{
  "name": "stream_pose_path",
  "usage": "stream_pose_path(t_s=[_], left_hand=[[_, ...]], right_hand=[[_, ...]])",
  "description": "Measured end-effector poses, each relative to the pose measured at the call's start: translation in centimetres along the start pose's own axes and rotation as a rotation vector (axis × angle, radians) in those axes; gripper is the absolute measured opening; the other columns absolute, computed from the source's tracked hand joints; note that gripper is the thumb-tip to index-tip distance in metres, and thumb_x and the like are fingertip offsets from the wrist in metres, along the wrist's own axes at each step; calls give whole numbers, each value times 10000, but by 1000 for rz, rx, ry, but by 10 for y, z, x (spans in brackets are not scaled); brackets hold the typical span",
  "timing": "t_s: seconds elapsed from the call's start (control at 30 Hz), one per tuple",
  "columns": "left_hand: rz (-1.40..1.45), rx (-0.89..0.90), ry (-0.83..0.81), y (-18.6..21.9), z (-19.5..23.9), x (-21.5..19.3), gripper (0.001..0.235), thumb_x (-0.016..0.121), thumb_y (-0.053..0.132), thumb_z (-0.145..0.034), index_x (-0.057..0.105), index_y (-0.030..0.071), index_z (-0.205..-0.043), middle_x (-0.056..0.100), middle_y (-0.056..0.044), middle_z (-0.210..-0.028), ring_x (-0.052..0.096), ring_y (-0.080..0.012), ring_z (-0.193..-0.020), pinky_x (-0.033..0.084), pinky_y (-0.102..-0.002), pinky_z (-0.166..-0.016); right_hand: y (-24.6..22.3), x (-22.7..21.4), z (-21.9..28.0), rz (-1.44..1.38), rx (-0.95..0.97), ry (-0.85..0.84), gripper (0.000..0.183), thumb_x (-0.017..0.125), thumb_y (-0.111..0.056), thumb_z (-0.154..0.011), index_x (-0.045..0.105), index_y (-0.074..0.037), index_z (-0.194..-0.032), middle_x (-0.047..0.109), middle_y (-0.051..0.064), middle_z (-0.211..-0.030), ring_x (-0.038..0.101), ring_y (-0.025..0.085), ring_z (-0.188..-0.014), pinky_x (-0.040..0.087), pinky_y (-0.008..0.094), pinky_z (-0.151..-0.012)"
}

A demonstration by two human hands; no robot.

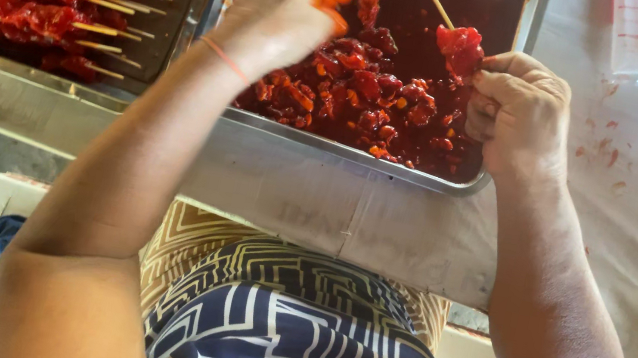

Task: The person uses gloved hands to pick up pieces of red marinated meat from a metal tray and thread them onto wooden skewers. The completed skewers are placed into a second metal tray. The person occasionally reaches for a package of skewers to replenish their supply.

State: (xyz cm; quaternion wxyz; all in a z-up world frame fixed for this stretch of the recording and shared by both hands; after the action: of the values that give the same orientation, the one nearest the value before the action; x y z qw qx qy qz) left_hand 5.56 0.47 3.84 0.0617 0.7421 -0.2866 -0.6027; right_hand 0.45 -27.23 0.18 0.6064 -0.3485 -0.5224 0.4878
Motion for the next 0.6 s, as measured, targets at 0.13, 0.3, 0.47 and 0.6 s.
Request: stream_pose_path(t_s=[0.13, 0.3, 0.47, 0.6], left_hand=[[445, 45, -85, 42, -3, 35, 605, 899, 177, -708, 669, 27, -1247, 722, -150, -1201, 694, -244, -1113, 534, -347, -955], [1271, 111, -342, 98, -2, 73, 579, 750, 20, -841, 557, 31, -1386, 675, -85, -1311, 619, -107, -1166, 556, -272, -956], [856, 138, -314, 104, 5, 55, 179, 653, 147, -1020, 735, 39, -1137, 797, -99, -989, 680, -102, -872, 575, -291, -799], [339, 264, -76, 101, 1, 13, 118, 667, 150, -980, 725, 48, -972, 725, -146, -805, 717, -238, -708, 553, -380, -641]], right_hand=[[-7, 7, 3, -119, 15, -64, 53, 576, 51, -931, 615, 25, -954, 540, 61, -726, 408, 85, -545, 277, 250, -459], [-11, 5, 9, -179, -1, -129, 62, 564, 64, -945, 617, 40, -966, 586, 104, -791, 413, 96, -562, 293, 252, -476], [-20, -10, 5, -122, -94, -77, 63, 582, 49, -970, 644, 56, -970, 543, 82, -738, 427, 106, -563, 292, 258, -475], [-25, -13, 7, 267, -256, 26, 94, 625, -11, -986, 695, 47, -1010, 607, 45, -770, 464, 76, -602, 325, 242, -503]])
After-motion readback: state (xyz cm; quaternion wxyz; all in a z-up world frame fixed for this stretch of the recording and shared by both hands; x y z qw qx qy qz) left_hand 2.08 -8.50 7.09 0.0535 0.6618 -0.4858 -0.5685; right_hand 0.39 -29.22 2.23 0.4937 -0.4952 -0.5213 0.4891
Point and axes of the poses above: each hand's wrist, its own z-axis away from the middle knuckle, its own x-axis out of the palm, y = z × x, the point moved 8 cm from there along -z, towards the middle knuckle
